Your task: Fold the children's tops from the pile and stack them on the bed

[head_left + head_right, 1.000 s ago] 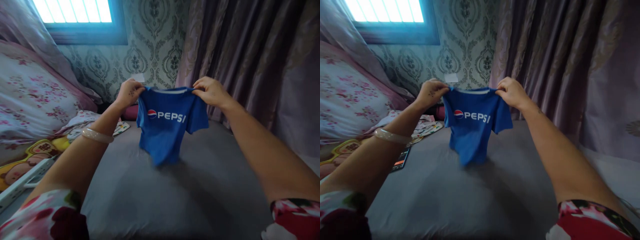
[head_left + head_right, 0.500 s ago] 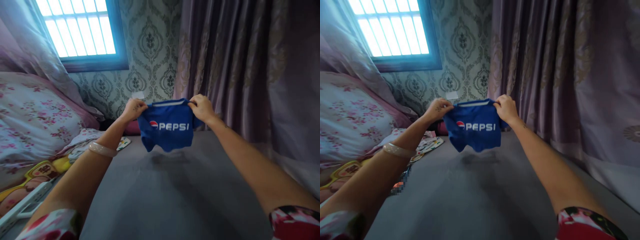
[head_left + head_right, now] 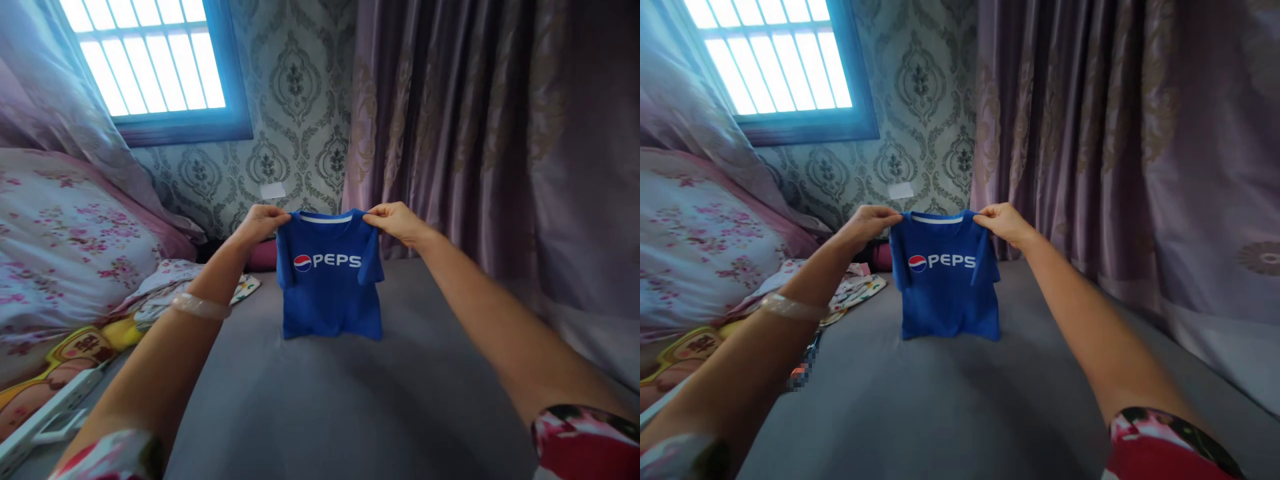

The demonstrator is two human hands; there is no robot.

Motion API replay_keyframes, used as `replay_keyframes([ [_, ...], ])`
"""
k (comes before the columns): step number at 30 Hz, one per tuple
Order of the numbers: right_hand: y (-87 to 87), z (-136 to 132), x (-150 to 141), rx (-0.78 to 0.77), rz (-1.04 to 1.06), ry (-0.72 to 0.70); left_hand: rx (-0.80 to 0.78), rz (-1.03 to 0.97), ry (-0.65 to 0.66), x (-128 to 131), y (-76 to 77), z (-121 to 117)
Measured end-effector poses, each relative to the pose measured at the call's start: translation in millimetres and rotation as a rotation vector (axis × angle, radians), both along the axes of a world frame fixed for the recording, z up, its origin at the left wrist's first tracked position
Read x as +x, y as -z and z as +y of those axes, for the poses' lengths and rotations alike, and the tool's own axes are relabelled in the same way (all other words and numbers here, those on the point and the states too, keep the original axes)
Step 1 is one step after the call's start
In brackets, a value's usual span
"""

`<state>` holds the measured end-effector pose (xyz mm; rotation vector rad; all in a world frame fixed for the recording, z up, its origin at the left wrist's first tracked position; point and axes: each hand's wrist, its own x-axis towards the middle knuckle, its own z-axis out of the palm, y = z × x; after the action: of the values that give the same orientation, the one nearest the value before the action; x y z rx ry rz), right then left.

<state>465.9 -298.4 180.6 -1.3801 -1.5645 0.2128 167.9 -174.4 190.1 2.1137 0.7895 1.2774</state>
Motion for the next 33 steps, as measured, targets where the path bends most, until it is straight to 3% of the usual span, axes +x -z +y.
replay_keyframes([
  [3,-6.2,-20.4,7.0,-0.207,0.169,-0.313,-0.224,0.043,0.256,-19.1,-7.6,-15.6],
  [5,-7.6,-24.2,9.9,-0.241,0.232,-0.306,-0.305,0.080,0.286,-23.9,-8.6,-15.9],
  [9,-3.9,-19.8,6.2,-0.194,0.354,-0.174,-0.283,0.141,0.171,-11.0,-0.4,-11.1],
  [12,-1.7,-22.7,4.4,-0.238,0.420,-0.384,-0.262,-0.004,0.291,-2.4,8.6,-13.7],
  [14,-0.4,-23.8,7.5,-0.247,0.400,-0.436,-0.264,-0.072,0.324,0.1,14.8,-12.7],
  [18,4.9,-12.5,15.7,-0.144,0.350,-0.228,-0.205,-0.068,0.134,9.8,25.4,1.0],
  [22,10.1,2.9,16.5,0.020,0.291,-0.115,-0.058,-0.187,0.028,24.6,28.3,10.9],
  [28,11.2,16.2,18.8,0.226,-0.048,0.120,0.018,-0.220,-0.068,37.8,29.4,9.4],
  [33,12.4,8.4,7.8,0.310,-0.221,0.249,0.084,-0.231,-0.179,43.8,38.8,4.4],
])
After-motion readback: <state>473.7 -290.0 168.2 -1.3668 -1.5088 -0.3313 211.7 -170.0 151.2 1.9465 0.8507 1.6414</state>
